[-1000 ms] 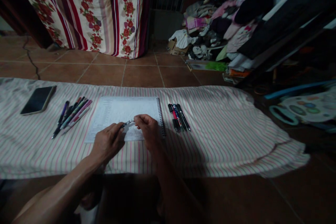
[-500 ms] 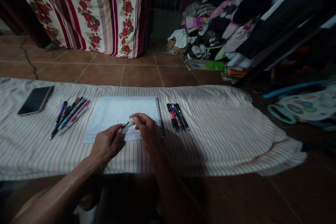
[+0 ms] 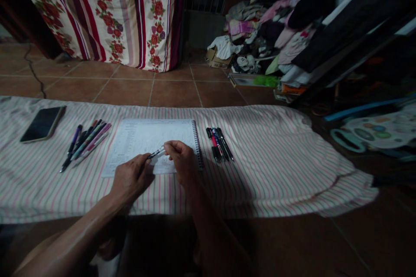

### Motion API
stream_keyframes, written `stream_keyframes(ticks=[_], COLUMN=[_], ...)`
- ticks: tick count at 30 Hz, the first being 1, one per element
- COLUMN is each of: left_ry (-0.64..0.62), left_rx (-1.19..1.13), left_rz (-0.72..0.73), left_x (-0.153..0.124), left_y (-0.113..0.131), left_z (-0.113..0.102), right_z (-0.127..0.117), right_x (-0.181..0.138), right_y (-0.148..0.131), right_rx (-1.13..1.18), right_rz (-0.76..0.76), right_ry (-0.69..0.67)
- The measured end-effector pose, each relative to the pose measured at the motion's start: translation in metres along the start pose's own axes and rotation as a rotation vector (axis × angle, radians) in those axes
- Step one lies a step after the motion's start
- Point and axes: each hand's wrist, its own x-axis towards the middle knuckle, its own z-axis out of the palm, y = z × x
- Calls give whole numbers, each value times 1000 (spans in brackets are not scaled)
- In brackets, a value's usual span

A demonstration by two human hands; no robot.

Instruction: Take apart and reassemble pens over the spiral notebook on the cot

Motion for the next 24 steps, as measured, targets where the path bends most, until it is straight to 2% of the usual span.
stream_keyframes(ticks=[3,7,13,17,20,24], left_ry=[-21,-5,-3,-27,-21,-25], left_rx=[17,30,45,32,21,34], left_rz=[-13,-36,-15,-29,-45,-45], left_x=[1,1,0,0,0,0], left_y=[2,3,2,2,2,2], left_z=[-2,-3,1,1,0,0], right_z=[0,4,2,-1,0,3], right_x=[-2,-5,-1,-3,-7,-6], right_y=[-2,-3,3,-1,-6,-3], right_rx=[49,158,60,60,133,164], right_rz=[13,106,89,51,90,138], right_ry=[-48,-58,11,-59,-113,-64])
